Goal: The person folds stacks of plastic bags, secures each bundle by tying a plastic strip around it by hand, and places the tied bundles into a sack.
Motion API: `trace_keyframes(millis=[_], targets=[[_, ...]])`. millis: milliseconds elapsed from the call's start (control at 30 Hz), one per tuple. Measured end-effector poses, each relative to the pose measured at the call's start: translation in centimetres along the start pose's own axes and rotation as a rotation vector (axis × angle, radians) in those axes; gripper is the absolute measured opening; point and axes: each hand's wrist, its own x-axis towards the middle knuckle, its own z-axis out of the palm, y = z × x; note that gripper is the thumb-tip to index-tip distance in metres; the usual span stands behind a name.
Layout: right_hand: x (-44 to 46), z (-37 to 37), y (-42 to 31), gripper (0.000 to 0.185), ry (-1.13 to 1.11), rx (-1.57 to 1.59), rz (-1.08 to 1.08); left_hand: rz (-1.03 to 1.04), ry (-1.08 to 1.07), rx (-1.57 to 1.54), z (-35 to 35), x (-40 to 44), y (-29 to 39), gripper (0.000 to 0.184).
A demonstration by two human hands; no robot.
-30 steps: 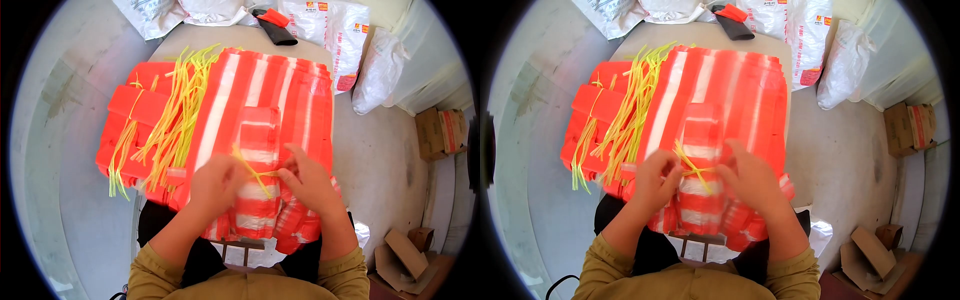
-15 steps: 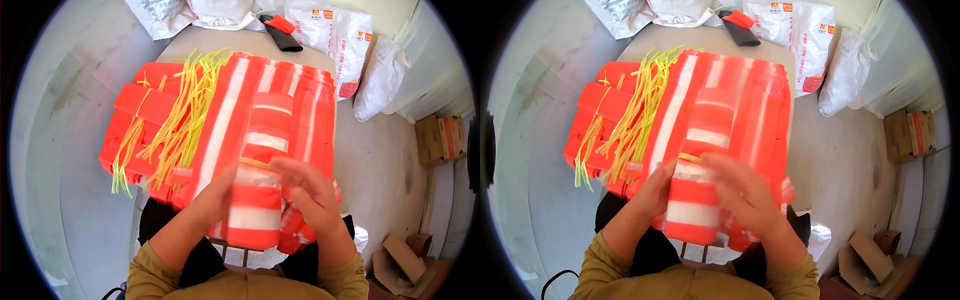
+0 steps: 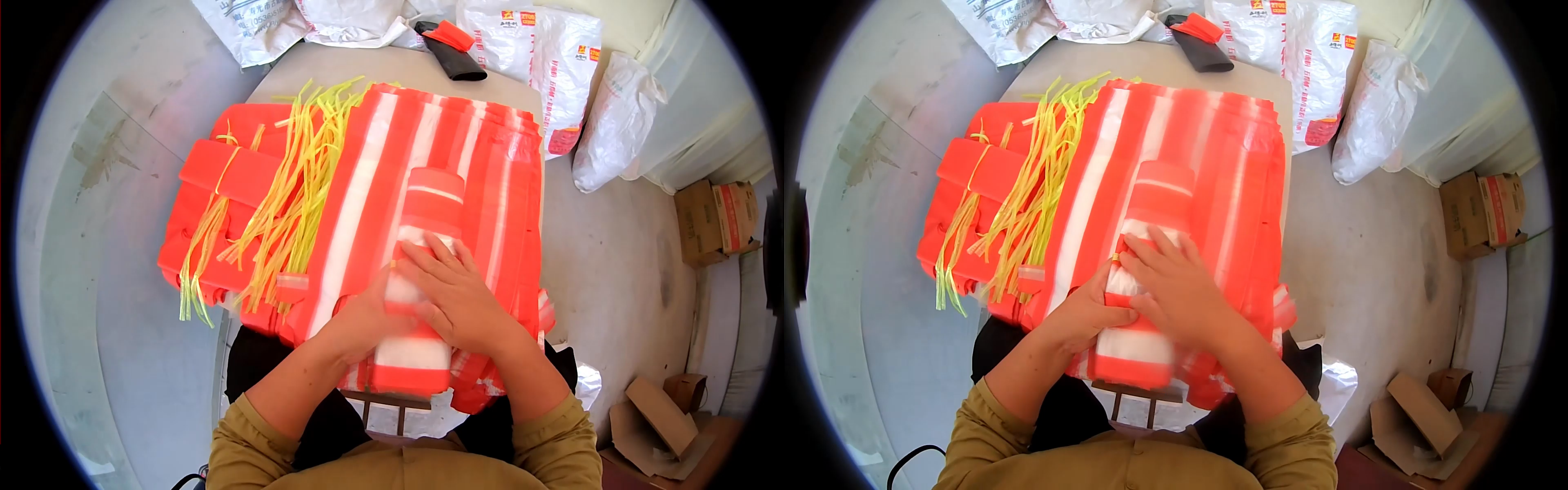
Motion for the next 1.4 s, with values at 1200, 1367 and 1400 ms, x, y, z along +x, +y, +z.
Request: trace_keyframes(millis=[1200, 1367, 1400], targets=[[-1.5, 0.3, 3.8, 0.106, 0.633, 1.451, 0.474, 0.076, -0.069, 0.089, 0.7, -0.1, -0.7, 0.088], [-1.6, -0.5, 4.7, 0.095, 0.714, 1.542, 0.578, 0.03, -0.06, 0.15, 1.3, -0.7, 0.3, 0.092], [-1.3, -1.0, 4.4, 0.089, 0.767, 1.581, 0.556, -0.009, -0.056, 0.172, 1.3, -1.0, 0.7, 0.096]])
